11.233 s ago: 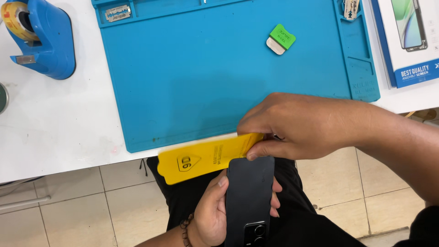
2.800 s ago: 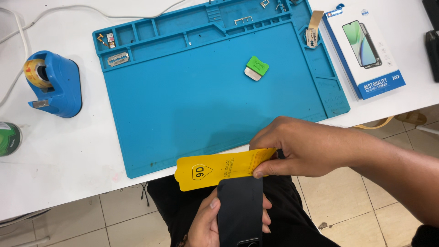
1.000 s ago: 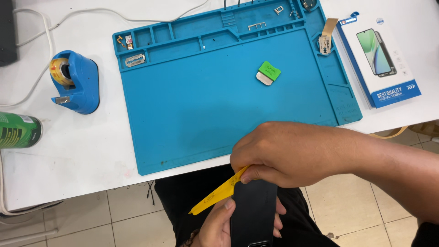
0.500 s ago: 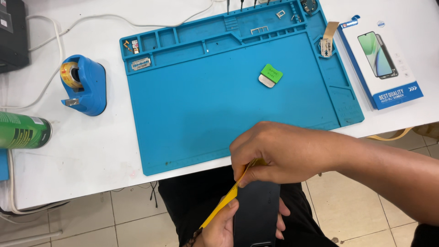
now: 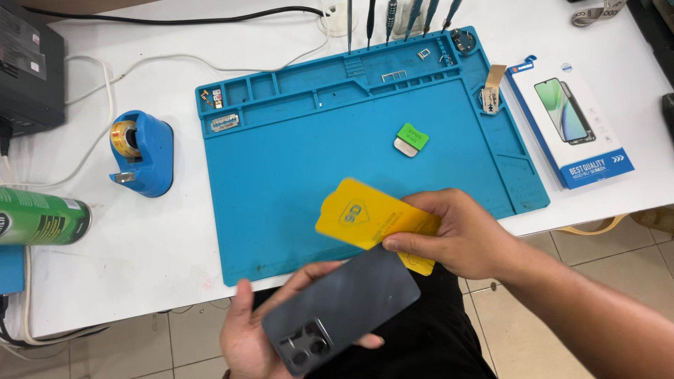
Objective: The person applies a screen protector to the back of a smartphone. They use a yellow squeegee to smooth the protector and a spray can to apply liquid to the surface, repeating the process to ensure proper adhesion.
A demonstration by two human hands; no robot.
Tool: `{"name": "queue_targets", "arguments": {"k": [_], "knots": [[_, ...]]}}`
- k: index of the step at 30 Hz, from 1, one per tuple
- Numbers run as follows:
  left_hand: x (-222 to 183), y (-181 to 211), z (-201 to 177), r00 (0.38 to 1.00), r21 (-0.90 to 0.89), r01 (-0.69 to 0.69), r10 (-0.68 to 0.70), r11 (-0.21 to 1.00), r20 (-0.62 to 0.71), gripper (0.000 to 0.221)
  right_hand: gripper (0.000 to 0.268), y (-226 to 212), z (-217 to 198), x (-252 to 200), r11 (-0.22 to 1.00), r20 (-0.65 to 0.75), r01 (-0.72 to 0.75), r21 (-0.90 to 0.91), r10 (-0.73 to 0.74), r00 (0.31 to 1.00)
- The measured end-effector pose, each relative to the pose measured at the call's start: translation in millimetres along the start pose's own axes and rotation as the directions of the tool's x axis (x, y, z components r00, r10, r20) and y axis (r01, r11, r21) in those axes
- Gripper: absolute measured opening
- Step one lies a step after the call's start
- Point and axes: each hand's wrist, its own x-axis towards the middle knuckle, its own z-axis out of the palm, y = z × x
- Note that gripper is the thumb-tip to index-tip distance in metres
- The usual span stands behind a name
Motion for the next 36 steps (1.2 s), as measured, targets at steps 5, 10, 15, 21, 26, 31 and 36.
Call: {"name": "queue_targets", "arguments": {"k": [5, 10, 15, 21, 26, 31, 36], "knots": [[-1.9, -1.0, -17.0, 0.896, 0.215, -0.434, 0.393, 0.875, 0.208, 0.079, 0.021, 29.9, 38.8, -1.7, 0.95, -0.282, 0.107, 0.294, -0.021, 0.959], [7.1, -4.6, -6.5, 0.731, 0.486, -0.65, 0.655, 0.584, 0.191, 0.076, 0.026, 24.7, 76.5, 7.7, 0.93, -0.314, 0.107, 0.351, 0.009, 0.95], [-1.7, 15.0, -3.5, 0.562, 0.463, -0.746, 0.826, 0.48, 0.05, 0.04, 0.029, 9.9, 82.4, 22.0, 0.955, -0.061, 0.146, 0.257, -0.135, 0.989], [-2.8, 32.9, -25.5, 0.523, 0.265, -0.807, 0.847, 0.528, -0.094, 0.049, 0.05, -49.4, 75.5, 37.6, 0.727, -0.107, 0.548, -0.415, -0.637, 0.764], [-1.0, 37.6, -37.9, 0.601, 0.259, -0.743, 0.785, 0.617, -0.147, 0.05, 0.058, -132.0, 114.3, 41.2, 0.458, 0.08, 0.814, -0.358, -0.853, 0.515], [6.0, 34.7, -42.2, 0.61, 0.25, -0.716, 0.759, 0.651, -0.229, 0.047, 0.093, -176.3, 198.7, 106.0, 0.343, 0.36, 0.85, -0.401, -0.794, 0.49], [4.5, 31.5, -40.0, 0.549, 0.321, -0.655, 0.723, 0.684, -0.419, 0.046, 0.102, -177.6, 280.3, 167.7, 0.372, 0.335, 0.897, -0.238, -0.835, 0.436]]}}
